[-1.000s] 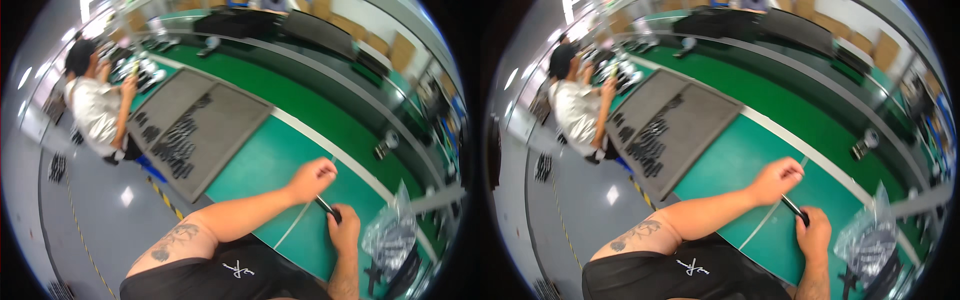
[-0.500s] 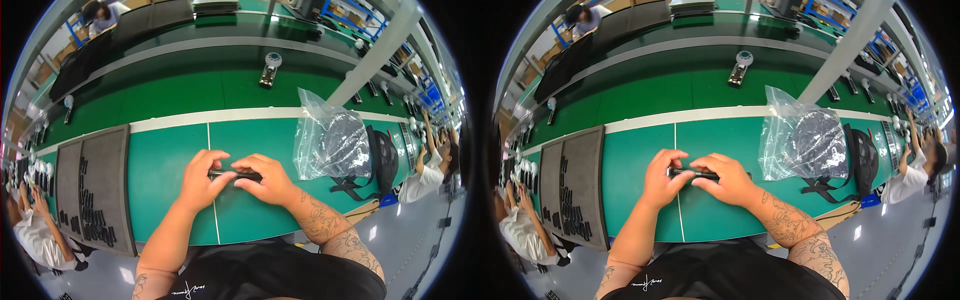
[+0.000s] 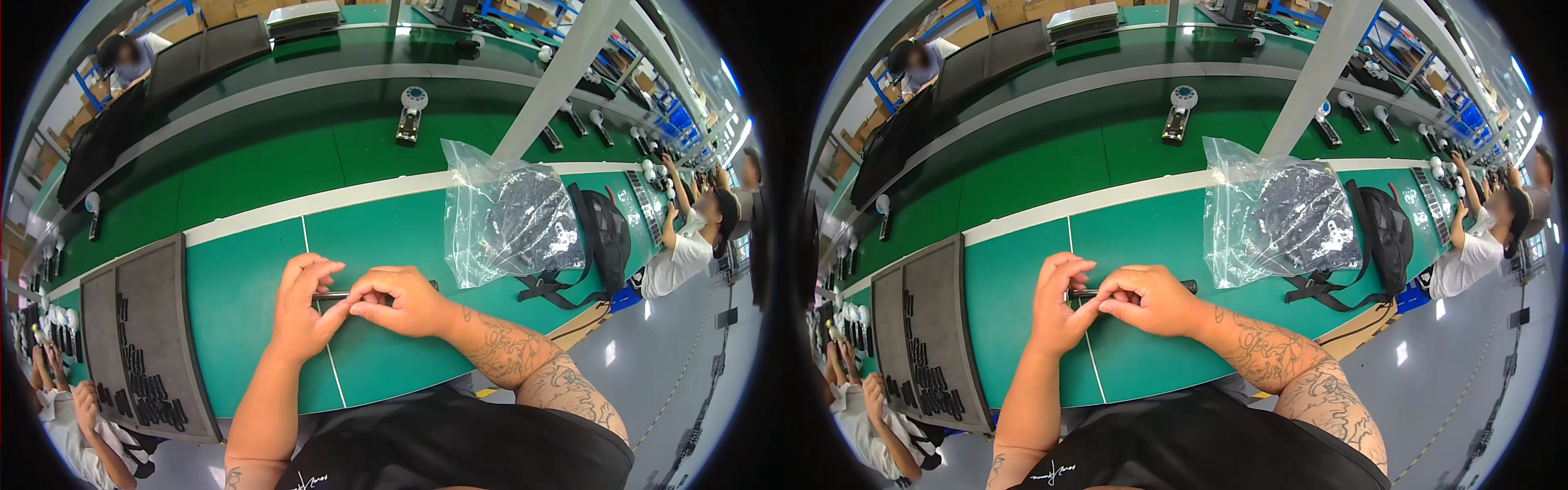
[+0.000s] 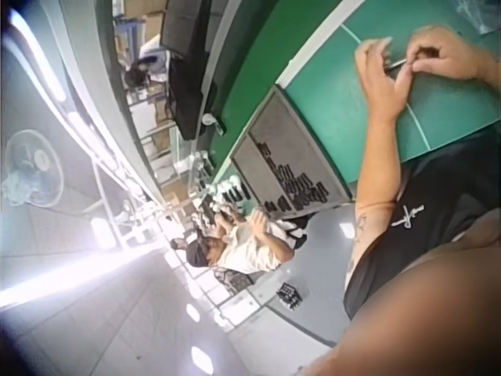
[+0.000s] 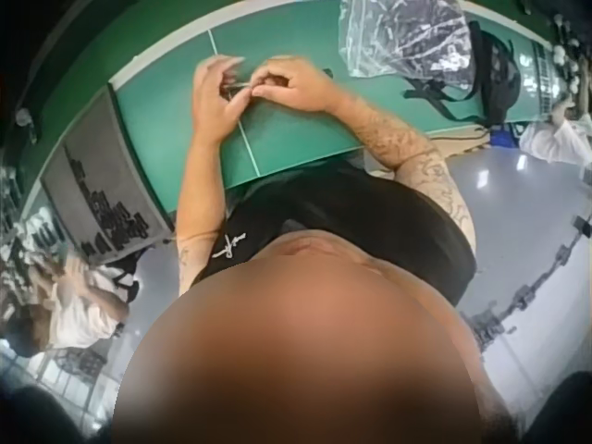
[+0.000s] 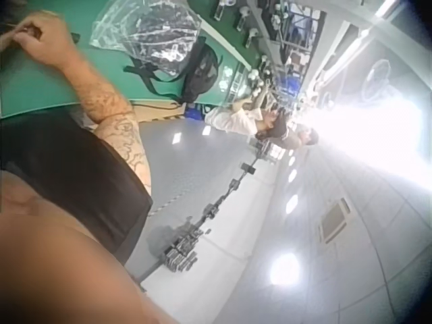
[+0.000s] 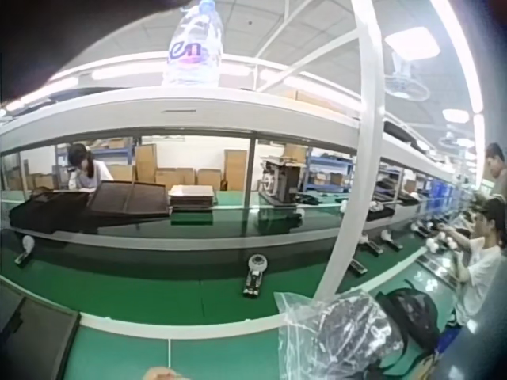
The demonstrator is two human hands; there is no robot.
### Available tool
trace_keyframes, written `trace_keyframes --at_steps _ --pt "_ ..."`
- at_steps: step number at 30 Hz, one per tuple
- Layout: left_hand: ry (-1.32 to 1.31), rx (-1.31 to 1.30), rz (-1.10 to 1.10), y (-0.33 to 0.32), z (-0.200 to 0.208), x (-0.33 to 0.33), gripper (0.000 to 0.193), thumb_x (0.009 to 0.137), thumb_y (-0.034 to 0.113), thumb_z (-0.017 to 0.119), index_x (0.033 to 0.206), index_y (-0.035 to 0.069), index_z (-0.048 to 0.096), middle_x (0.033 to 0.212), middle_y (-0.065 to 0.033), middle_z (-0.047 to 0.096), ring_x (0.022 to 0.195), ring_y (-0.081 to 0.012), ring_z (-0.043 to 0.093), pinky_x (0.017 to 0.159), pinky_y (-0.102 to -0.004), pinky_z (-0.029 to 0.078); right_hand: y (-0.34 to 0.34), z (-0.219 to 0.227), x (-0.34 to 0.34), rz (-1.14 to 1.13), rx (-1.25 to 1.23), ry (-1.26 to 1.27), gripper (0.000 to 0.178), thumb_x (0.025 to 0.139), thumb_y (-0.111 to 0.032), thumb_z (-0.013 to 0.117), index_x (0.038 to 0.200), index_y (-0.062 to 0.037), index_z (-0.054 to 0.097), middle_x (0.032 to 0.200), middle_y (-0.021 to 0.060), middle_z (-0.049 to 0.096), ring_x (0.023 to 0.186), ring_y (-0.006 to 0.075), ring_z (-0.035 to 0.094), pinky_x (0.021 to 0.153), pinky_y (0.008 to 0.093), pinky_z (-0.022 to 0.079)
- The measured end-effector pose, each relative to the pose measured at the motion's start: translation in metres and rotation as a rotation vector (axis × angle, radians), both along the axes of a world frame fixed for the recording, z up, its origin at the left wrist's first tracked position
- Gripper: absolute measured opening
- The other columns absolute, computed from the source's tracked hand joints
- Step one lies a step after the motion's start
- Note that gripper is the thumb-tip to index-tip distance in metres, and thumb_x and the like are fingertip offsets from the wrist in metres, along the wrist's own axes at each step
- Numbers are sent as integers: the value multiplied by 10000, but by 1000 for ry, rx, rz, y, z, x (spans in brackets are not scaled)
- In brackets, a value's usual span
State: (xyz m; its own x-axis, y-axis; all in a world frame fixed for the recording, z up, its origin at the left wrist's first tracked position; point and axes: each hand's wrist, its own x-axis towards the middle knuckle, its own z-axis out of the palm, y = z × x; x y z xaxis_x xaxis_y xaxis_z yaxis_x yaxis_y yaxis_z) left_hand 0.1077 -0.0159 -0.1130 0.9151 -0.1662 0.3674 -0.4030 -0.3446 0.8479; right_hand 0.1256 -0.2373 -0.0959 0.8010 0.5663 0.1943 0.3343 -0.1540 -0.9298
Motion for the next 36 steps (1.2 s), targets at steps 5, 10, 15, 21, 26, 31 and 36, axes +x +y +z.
trace_keyframes --at_steps 5,10,15,21,26,31,36 --pt "26 0 7 0 -5 3 504 777 16 828 1259 82 697 1257 -114 590 953 -210 605 837 -326 543 1 -3 -2 -43 -45 -50 155 889 -43 779 1037 -77 746 933 31 667 781 151 590 688 278 486" --pt "57 -31 91 9 -9 -1 477 819 -74 642 1264 88 704 1297 -144 579 1010 -235 634 814 -301 549 16 -17 7 -66 -100 -359 198 846 -88 798 1023 -79 708 968 64 671 835 233 619 753 340 514" --pt "-1 -191 196 11 -13 13 453 850 -72 615 1269 87 682 1487 -173 444 1175 -263 578 890 -319 584 14 -11 1 -31 -325 -344 377 795 -81 800 1162 -58 717 1094 126 685 955 308 647 874 389 532" --pt "6 -314 200 13 -22 13 399 872 -68 651 1241 86 658 1472 -130 423 1083 -215 551 878 -312 567 23 -16 -1 -60 -379 -326 351 789 -27 781 1134 -51 719 1101 136 686 954 314 649 886 400 536" --pt "73 -240 219 18 -8 7 328 890 -28 691 1199 81 674 1425 -117 472 999 -181 555 816 -282 532 22 -14 0 -93 -417 -274 344 793 -14 764 1132 -52 718 1074 135 691 927 306 650 868 399 537" --pt "65 -252 217 18 -8 9 210 921 25 701 1126 69 696 1335 -102 544 915 -154 552 772 -268 503 20 -13 1 -66 -470 -354 347 808 -1 740 1151 -46 715 1029 130 696 895 298 650 836 397 538" --pt "74 -284 213 20 -8 10 106 970 77 677 1068 52 710 1234 -86 602 872 -140 552 776 -271 500 22 -9 -2 -72 -464 -397 359 832 9 707 1189 -31 707 1005 127 701 869 282 647 806 390 538"
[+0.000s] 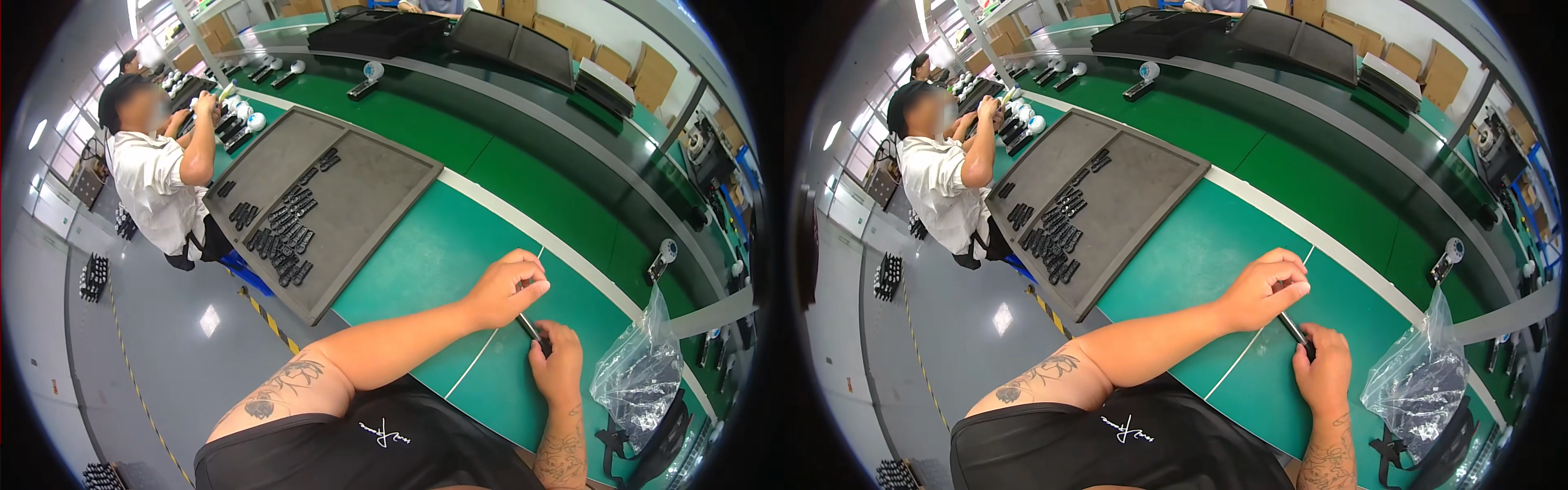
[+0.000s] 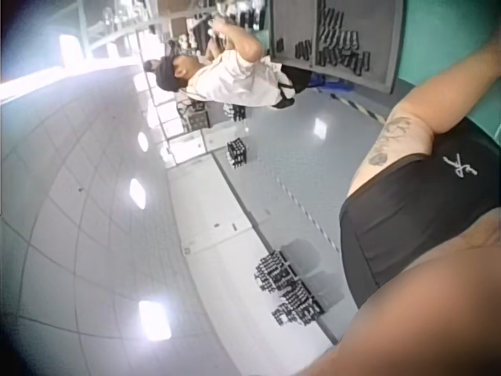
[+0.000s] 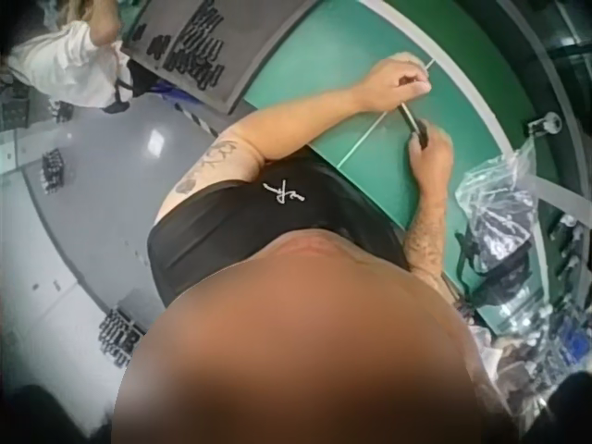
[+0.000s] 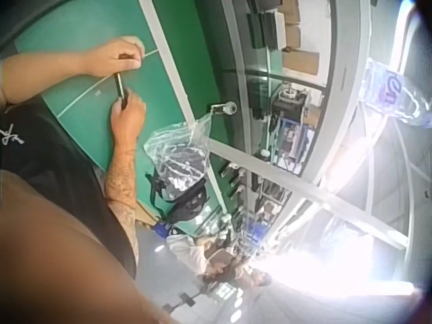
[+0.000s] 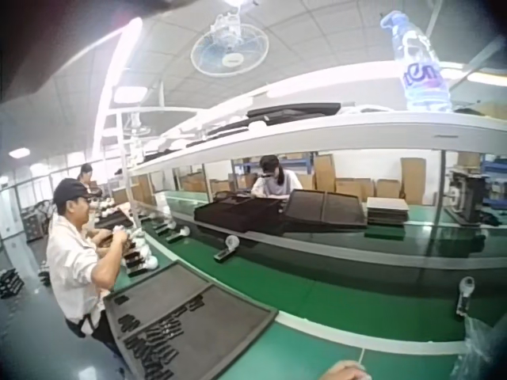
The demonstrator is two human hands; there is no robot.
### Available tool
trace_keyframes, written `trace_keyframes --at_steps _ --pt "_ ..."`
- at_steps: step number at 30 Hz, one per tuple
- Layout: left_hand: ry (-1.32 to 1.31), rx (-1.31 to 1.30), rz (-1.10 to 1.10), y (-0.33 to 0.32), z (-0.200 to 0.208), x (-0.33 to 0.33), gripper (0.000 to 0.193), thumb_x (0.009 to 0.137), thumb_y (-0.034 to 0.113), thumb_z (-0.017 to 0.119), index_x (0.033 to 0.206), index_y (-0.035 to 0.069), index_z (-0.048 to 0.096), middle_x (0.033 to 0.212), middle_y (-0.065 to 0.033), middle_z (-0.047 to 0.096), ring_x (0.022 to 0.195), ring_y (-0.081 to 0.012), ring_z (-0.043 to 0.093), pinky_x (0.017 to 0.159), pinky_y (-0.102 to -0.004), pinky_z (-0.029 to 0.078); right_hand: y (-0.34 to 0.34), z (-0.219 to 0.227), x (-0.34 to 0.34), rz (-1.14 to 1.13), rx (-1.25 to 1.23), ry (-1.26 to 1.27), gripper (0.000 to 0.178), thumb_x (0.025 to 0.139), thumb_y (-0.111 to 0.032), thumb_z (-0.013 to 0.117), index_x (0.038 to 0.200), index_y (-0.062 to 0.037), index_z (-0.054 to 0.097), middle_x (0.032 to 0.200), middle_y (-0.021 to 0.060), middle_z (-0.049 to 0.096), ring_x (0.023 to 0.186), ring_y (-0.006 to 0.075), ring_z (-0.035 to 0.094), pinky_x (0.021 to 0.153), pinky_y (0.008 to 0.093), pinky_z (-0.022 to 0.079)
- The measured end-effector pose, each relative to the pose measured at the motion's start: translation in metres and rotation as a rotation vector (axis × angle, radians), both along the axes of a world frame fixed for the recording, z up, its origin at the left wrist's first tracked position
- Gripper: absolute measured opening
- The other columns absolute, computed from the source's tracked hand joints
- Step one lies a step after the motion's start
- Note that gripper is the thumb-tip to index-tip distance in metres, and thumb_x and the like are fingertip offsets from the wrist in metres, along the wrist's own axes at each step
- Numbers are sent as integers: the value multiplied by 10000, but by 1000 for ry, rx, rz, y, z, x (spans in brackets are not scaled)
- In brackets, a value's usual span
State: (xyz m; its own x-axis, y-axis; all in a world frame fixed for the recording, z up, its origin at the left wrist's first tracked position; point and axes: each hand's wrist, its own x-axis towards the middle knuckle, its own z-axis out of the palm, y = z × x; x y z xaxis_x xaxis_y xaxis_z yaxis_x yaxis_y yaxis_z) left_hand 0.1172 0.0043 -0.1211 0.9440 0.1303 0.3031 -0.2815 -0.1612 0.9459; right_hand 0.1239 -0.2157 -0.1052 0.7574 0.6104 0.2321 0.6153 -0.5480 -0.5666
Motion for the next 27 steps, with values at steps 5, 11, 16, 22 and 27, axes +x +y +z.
trace_keyframes --at_steps 5,11,16,22,27 --pt "-52 -68 14 3 -4 7 115 1011 118 649 1073 42 710 1180 -78 628 871 -140 559 801 -279 504 -4 2 0 -83 34 8 378 854 17 678 1231 -17 694 1014 125 707 847 270 640 797 379 537" --pt "-21 -126 42 2 10 0 157 1039 152 618 1113 41 701 1149 -86 645 924 -164 584 841 -290 508 0 4 1 -81 144 34 440 872 41 640 1309 -2 662 1013 113 698 840 221 619 778 322 522" --pt "61 -57 4 3 6 5 199 1017 155 630 1175 43 679 1156 -106 663 982 -216 621 864 -335 527 2 6 1 -66 198 48 403 874 34 663 1275 -10 678 1023 129 707 854 261 648 779 368 540" --pt "-19 334 78 1 -24 10 285 987 163 652 1245 43 651 1186 -124 681 1026 -276 647 893 -387 540 -3 0 8 0 -22 -27 434 873 26 680 1305 -1 675 1059 132 712 867 240 642 792 342 539" --pt "-9 302 27 3 -20 9 364 959 188 674 1292 47 635 1270 -166 677 1079 -377 654 994 -455 521 -3 -2 5 -91 19 84 429 855 23 702 1283 1 685 1041 136 713 863 255 649 795 357 541"
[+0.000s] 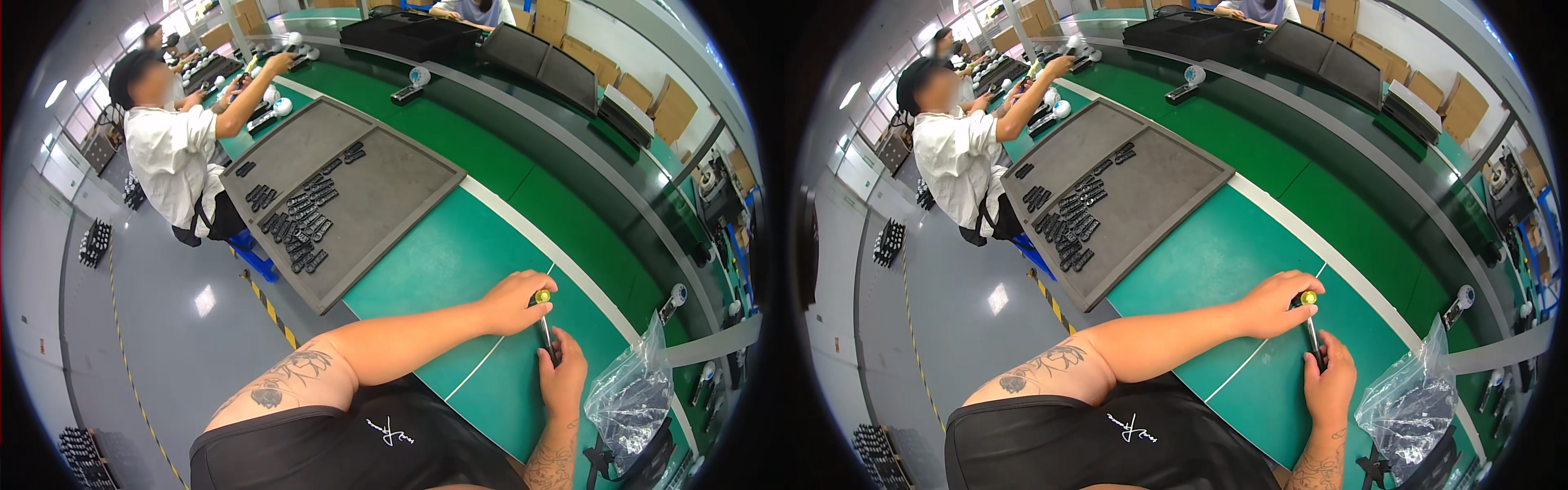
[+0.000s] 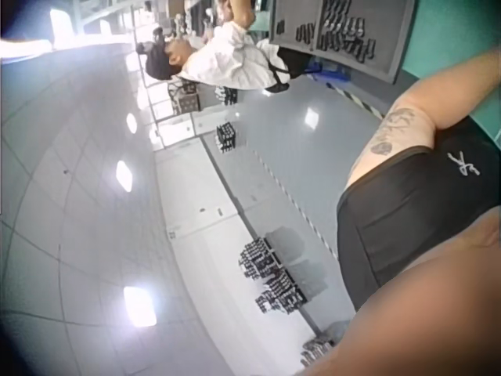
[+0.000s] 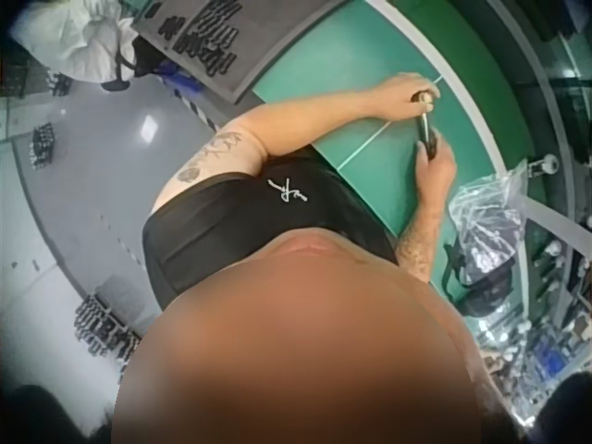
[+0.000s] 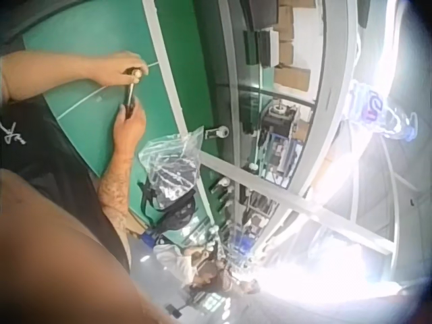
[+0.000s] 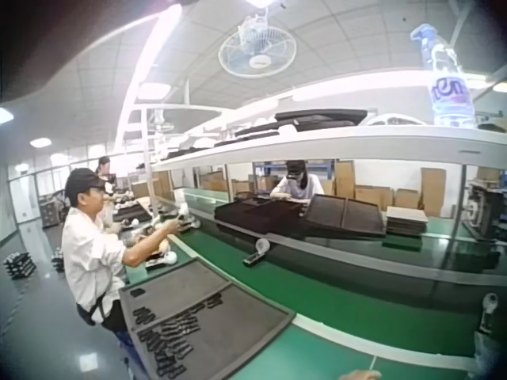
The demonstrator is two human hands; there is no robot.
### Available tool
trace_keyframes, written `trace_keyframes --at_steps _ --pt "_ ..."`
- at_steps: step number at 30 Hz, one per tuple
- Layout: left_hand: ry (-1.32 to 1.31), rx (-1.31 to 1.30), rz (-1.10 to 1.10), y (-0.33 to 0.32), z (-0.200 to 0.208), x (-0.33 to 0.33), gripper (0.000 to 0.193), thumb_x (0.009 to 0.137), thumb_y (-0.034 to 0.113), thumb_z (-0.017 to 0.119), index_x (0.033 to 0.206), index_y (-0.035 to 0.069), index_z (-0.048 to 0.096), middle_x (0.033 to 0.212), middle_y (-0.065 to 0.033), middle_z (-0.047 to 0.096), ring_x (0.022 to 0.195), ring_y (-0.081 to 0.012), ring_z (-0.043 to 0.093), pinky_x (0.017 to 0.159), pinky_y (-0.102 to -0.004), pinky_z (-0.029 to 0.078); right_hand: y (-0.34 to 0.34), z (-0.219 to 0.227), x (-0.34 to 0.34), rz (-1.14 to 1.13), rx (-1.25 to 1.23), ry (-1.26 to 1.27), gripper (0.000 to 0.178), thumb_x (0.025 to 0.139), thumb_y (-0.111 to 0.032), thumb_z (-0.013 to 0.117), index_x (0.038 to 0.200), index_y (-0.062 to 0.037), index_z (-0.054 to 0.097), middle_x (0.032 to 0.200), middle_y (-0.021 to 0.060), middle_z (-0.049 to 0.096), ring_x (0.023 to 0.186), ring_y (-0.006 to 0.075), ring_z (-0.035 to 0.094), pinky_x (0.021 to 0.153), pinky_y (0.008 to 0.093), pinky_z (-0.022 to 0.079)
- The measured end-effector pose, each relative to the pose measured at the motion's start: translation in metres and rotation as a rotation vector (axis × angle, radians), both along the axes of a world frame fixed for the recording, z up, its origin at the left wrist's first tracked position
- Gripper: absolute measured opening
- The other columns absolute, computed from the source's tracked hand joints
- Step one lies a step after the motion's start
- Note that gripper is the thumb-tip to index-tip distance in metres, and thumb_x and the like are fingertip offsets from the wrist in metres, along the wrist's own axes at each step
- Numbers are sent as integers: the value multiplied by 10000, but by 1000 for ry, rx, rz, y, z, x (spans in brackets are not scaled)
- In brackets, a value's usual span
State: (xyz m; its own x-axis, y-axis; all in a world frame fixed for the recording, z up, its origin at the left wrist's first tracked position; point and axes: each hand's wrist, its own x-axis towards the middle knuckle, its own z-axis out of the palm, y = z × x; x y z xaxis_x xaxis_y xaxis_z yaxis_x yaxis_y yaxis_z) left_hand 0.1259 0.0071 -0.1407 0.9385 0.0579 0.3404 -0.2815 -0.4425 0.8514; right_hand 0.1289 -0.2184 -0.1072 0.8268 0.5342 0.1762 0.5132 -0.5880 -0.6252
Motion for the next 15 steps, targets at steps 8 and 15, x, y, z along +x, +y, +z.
trace_keyframes --at_steps 8,15 --pt "-109 -42 -34 -6 0 -3 438 977 171 664 1389 33 608 1258 -150 698 1074 -316 668 935 -408 541 -6 -3 2 1 -54 -56 363 843 -11 725 1205 -19 691 997 140 701 826 282 638 764 387 533" --pt "-229 -237 -70 -5 15 -5 458 990 176 660 1417 22 602 1291 -162 696 1080 -314 677 951 -398 541 -2 9 -1 -59 22 -99 326 833 19 719 1159 10 709 944 122 680 786 240 608 733 359 514"
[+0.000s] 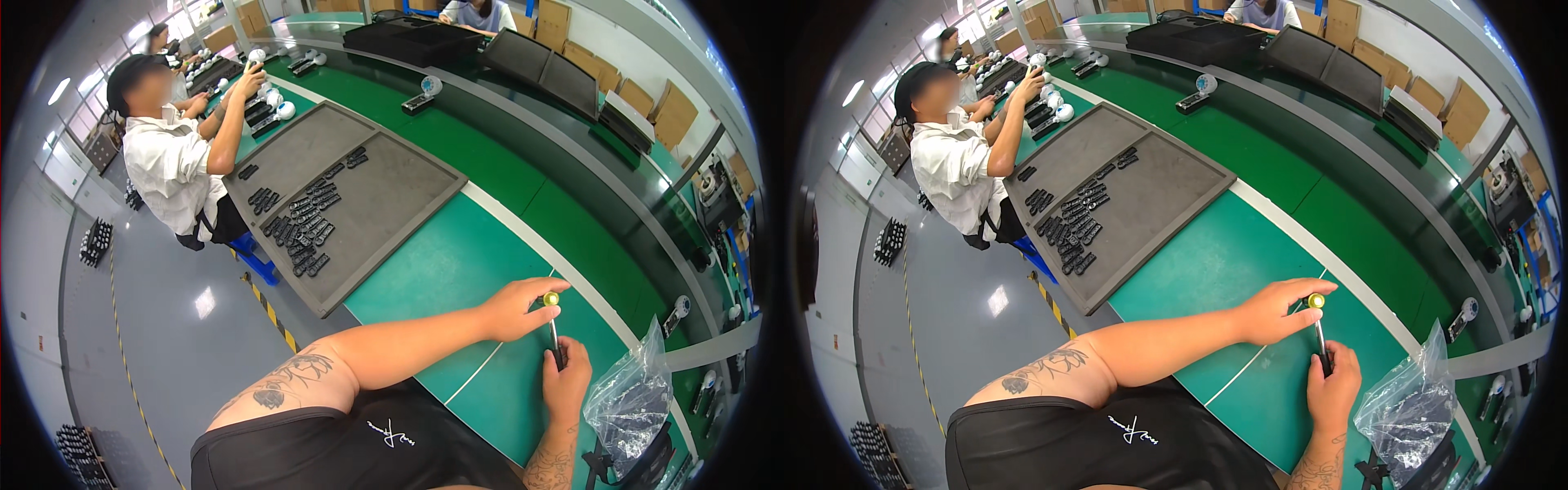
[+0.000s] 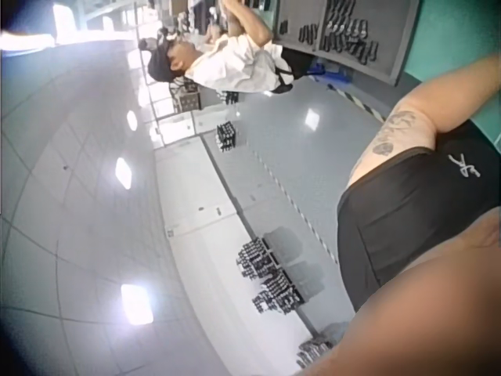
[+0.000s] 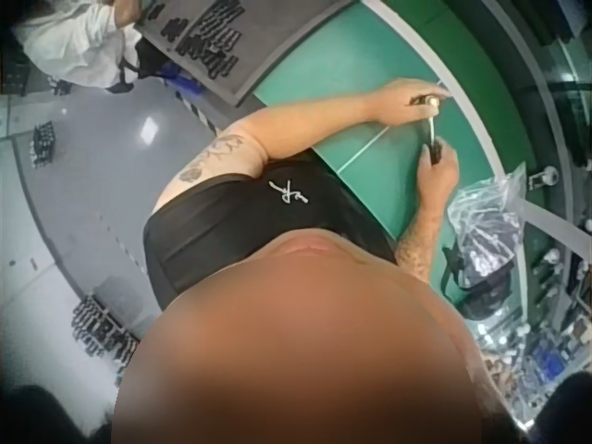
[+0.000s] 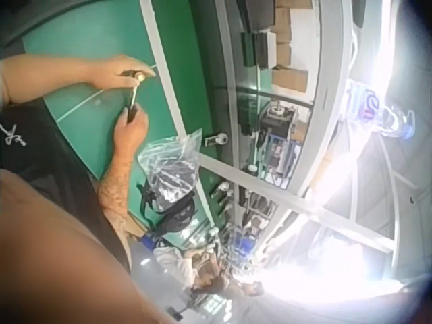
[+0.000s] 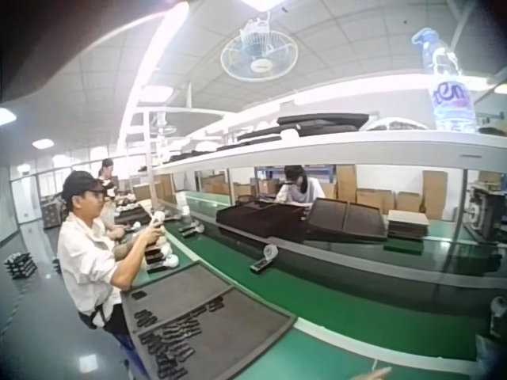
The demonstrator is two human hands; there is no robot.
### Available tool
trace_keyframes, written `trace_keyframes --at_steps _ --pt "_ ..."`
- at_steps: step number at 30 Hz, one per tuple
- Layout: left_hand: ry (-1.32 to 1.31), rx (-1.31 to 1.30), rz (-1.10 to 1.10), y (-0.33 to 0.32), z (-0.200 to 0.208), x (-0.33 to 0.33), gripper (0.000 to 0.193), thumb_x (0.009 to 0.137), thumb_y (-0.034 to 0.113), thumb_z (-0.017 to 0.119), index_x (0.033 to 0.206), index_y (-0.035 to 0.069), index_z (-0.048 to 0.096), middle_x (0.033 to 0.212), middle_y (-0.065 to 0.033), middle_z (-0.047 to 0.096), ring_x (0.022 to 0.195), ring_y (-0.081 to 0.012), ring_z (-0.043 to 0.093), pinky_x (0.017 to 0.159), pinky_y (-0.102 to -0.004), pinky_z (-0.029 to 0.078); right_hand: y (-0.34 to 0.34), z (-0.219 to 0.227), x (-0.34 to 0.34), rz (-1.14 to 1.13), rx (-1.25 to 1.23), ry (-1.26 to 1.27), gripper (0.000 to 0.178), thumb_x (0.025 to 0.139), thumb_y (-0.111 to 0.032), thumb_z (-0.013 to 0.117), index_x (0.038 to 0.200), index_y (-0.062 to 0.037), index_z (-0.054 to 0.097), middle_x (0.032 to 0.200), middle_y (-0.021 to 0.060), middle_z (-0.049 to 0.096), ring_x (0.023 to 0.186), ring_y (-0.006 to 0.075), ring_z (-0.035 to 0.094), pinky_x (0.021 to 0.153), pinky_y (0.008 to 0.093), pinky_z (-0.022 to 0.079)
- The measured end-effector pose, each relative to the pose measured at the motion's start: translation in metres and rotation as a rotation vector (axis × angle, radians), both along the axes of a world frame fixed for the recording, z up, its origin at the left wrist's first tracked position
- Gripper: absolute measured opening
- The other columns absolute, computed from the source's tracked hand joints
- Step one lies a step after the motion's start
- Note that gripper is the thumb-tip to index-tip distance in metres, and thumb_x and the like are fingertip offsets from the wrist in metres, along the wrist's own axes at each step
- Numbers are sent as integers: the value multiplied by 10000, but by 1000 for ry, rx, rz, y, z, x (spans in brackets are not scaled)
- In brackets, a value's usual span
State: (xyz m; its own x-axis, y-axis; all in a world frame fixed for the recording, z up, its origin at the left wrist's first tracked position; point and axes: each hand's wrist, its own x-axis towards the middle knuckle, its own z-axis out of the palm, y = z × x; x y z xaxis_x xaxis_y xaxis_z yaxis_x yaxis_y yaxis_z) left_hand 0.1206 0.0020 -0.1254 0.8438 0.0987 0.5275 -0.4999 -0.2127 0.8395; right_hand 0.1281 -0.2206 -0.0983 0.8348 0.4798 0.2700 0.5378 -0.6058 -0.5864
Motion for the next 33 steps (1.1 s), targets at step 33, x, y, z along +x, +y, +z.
trace_keyframes --at_steps 33 --pt "115 40 -6 0 2 -1 218 960 122 658 1156 35 695 1042 -100 737 892 -261 667 807 -370 538 0 7 -3 27 10 169 259 816 31 722 1074 8 730 874 84 646 703 182 543 653 309 468"
